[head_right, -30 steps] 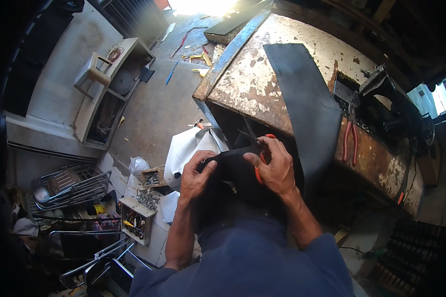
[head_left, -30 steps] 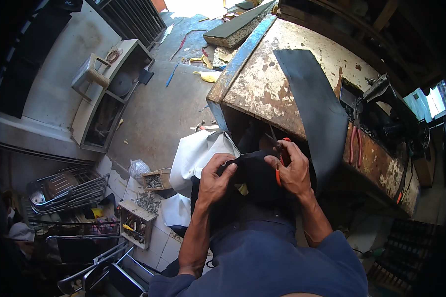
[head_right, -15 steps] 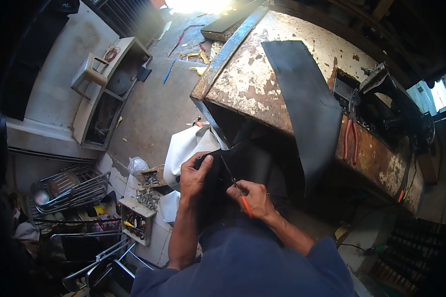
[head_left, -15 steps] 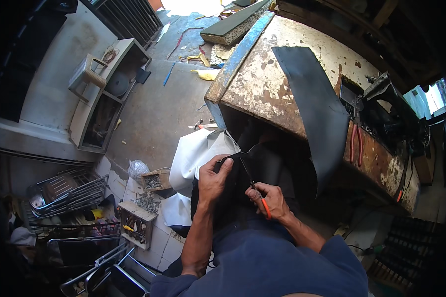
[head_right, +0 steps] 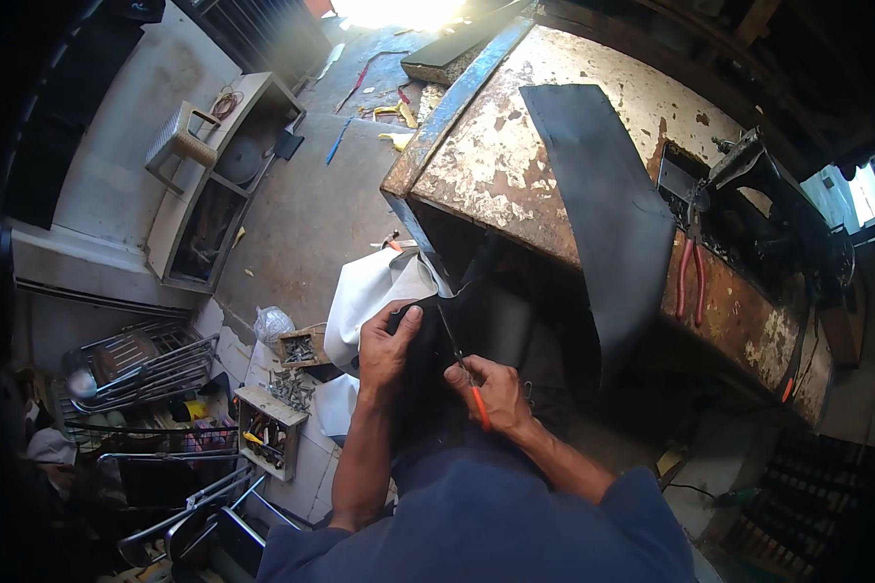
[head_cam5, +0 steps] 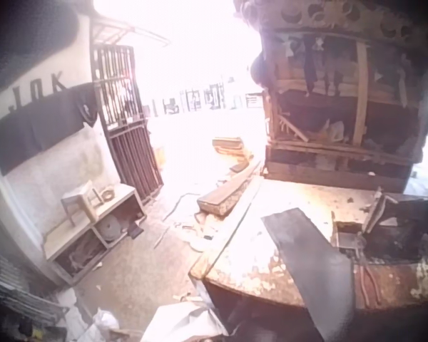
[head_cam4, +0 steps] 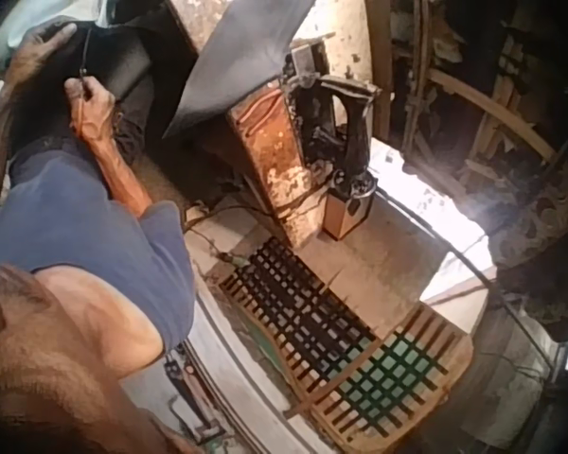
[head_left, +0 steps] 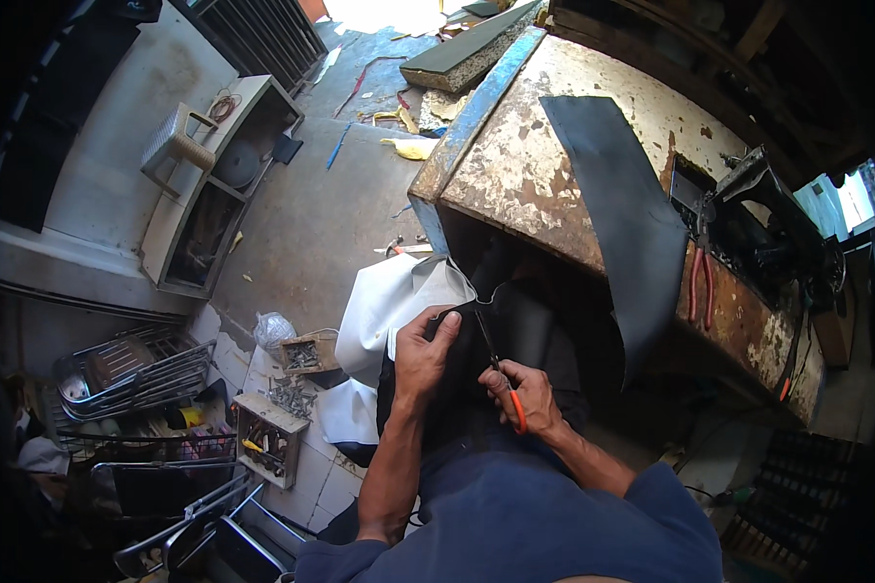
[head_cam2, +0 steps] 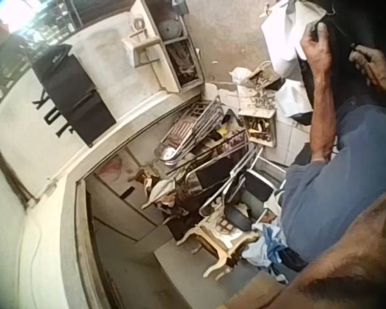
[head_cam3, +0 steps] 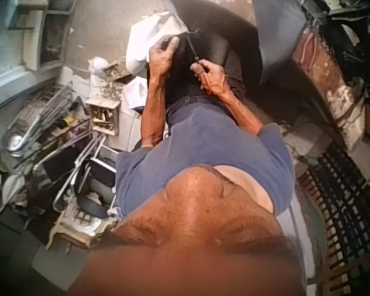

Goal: The person cuts a piece of black fabric using shears while holding it against a white base.

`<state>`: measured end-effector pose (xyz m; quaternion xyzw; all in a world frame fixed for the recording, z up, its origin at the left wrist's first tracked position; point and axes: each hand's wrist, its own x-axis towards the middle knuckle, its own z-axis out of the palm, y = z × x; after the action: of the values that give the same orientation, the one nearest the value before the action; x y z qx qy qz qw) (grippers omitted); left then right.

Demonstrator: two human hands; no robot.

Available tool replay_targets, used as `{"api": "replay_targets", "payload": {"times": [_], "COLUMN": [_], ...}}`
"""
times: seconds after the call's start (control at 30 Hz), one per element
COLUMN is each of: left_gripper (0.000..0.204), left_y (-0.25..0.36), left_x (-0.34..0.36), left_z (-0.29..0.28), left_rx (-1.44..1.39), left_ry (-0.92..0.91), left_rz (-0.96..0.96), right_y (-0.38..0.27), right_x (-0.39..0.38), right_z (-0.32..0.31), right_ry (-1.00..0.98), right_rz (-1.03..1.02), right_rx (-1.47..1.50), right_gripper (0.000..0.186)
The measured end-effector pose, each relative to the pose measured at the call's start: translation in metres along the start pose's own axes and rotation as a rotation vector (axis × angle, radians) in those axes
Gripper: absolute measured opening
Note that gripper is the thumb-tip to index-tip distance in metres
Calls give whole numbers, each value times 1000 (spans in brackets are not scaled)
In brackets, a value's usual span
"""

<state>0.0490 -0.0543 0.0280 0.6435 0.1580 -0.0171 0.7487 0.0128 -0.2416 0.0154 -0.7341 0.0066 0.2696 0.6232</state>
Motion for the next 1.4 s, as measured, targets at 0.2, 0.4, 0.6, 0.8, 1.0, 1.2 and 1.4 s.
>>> {"api": "replay_targets", "payload": {"times": [0.2, 0.4, 0.6, 0.8, 1.0, 1.2, 1.4], "left_gripper": [22, 23, 23, 21, 22, 19, 19], "left_y": [4, 3, -6, -3, 2, 5, -6], "left_x": [-8, -14, -19, -23, 0, 7, 15], "left_z": [11, 11, 4, 3, -10, -12, 4], "left_rx": [57, 21, 37, 96, 217, -83, -227], "left_ry": [-49, -25, -5, -49, -64, -70, 27], "left_rz": [-6, 11, -9, -24, 324, 10, -62], "right_y": [-3, -13, -44, -53, -52, -64, -27], "right_x": [10, 14, 17, 55, 64, 37, 10], "right_z": [-2, 4, -19, -41, -64, -49, -22], "right_ry": [8, 88, 293, 113, 31, 460, 27], "right_rz": [55, -52, -345, -686, -258, -506, -231], "right_rx": [54, 84, 588, -179, -187, -448, -191], "right_gripper": [55, 60, 50, 42, 38, 39, 41]}}
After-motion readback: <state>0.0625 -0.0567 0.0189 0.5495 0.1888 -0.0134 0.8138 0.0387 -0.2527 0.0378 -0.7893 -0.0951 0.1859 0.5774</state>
